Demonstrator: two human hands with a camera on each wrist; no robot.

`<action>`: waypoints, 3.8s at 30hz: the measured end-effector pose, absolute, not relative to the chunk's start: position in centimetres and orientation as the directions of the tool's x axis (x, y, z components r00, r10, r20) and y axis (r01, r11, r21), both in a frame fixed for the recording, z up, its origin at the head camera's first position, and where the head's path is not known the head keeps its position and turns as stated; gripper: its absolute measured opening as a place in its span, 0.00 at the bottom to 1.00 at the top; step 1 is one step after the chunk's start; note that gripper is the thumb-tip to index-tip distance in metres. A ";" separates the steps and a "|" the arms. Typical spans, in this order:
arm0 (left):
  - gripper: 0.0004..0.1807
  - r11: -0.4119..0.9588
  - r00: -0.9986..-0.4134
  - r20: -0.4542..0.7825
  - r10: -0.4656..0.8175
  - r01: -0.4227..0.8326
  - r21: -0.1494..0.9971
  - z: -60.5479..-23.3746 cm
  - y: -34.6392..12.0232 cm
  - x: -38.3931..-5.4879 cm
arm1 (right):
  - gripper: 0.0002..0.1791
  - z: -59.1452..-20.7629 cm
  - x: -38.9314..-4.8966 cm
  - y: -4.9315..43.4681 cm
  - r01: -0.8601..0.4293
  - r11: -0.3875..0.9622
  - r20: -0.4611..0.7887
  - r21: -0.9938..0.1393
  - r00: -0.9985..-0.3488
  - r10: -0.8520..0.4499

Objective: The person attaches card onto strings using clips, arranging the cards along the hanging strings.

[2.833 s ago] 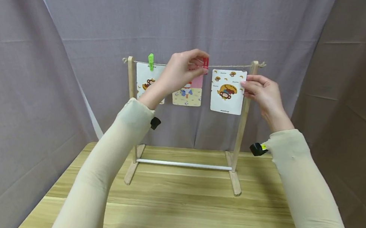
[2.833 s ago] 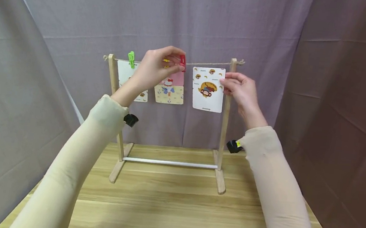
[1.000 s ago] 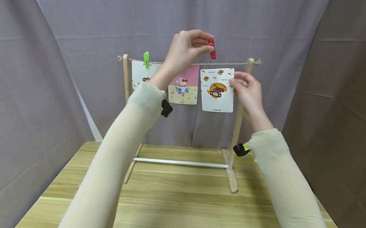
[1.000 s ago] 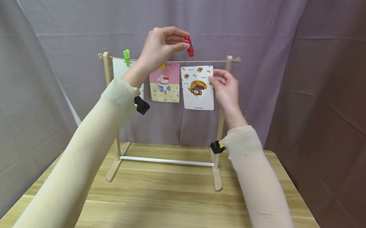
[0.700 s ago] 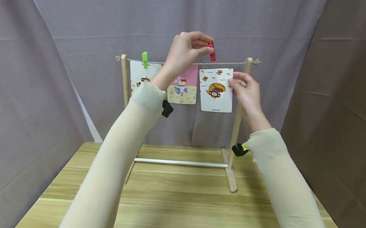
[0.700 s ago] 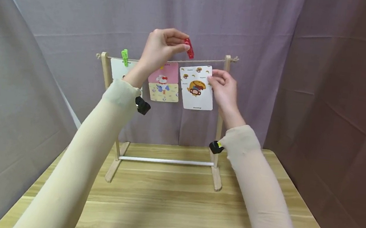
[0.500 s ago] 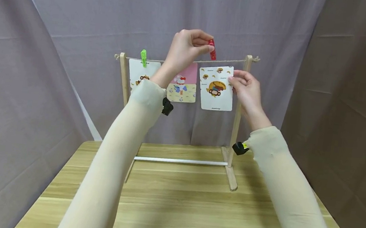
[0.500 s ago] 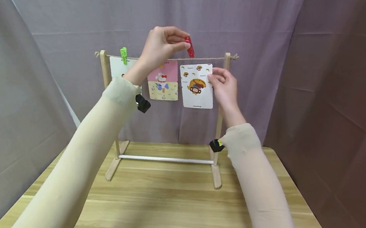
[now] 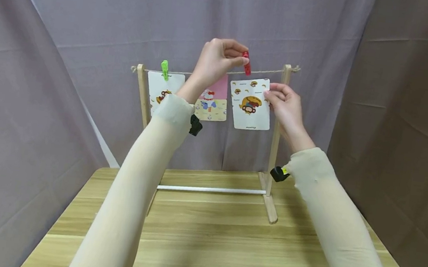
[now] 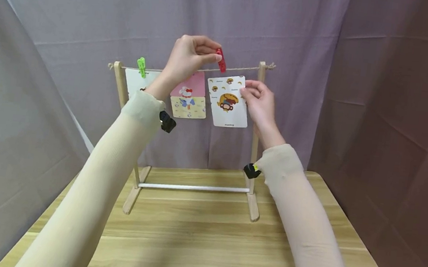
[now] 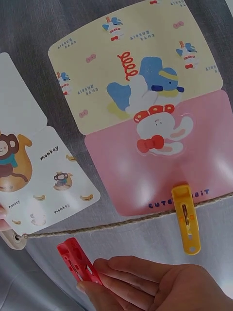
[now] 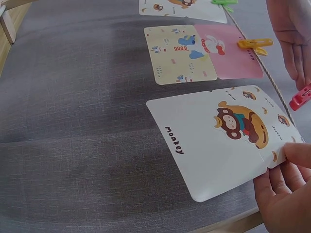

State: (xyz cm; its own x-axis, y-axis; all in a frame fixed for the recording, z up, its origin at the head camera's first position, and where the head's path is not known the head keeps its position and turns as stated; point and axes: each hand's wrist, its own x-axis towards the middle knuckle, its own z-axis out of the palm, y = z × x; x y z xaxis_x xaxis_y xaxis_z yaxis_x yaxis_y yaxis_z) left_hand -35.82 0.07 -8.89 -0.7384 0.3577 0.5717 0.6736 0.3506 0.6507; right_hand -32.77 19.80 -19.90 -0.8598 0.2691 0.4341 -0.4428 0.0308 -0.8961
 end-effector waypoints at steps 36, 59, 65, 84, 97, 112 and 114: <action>0.15 0.399 -0.738 0.543 0.400 0.674 0.622 -9.8 0.0 -36.2 | 0.08 -20.4 -32.8 18.8 -0.492 0.001 0.469 -0.870 -0.829 0.305; 0.16 0.396 -0.730 0.521 0.443 0.680 0.617 -10.7 0.8 -36.5 | 0.10 -20.4 -32.5 19.1 -0.478 0.021 0.460 -0.878 -0.831 0.313; 0.16 0.395 -0.725 0.525 0.446 0.686 0.611 -10.8 0.8 -36.6 | 0.09 -20.3 -32.8 19.3 -0.495 -0.005 0.469 -0.869 -0.826 0.312; 0.16 0.370 -0.731 0.507 0.457 0.675 0.638 -10.9 0.9 -37.0 | 0.08 -20.3 -32.9 19.1 -0.514 -0.051 0.480 -0.856 -0.828 0.289; 0.16 0.371 -0.744 0.486 0.459 0.657 0.656 -10.9 1.1 -37.2 | 0.08 -20.5 -33.1 18.5 -0.530 -0.109 0.482 -0.841 -0.825 0.295; 0.16 0.371 -0.746 0.485 0.456 0.655 0.659 -11.0 1.0 -37.3 | 0.09 -20.5 -33.2 18.4 -0.532 -0.147 0.476 -0.834 -0.827 0.299; 0.16 0.371 -0.745 0.486 0.456 0.656 0.657 -11.0 1.0 -37.3 | 0.09 -20.5 -33.2 18.3 -0.528 -0.153 0.470 -0.835 -0.830 0.300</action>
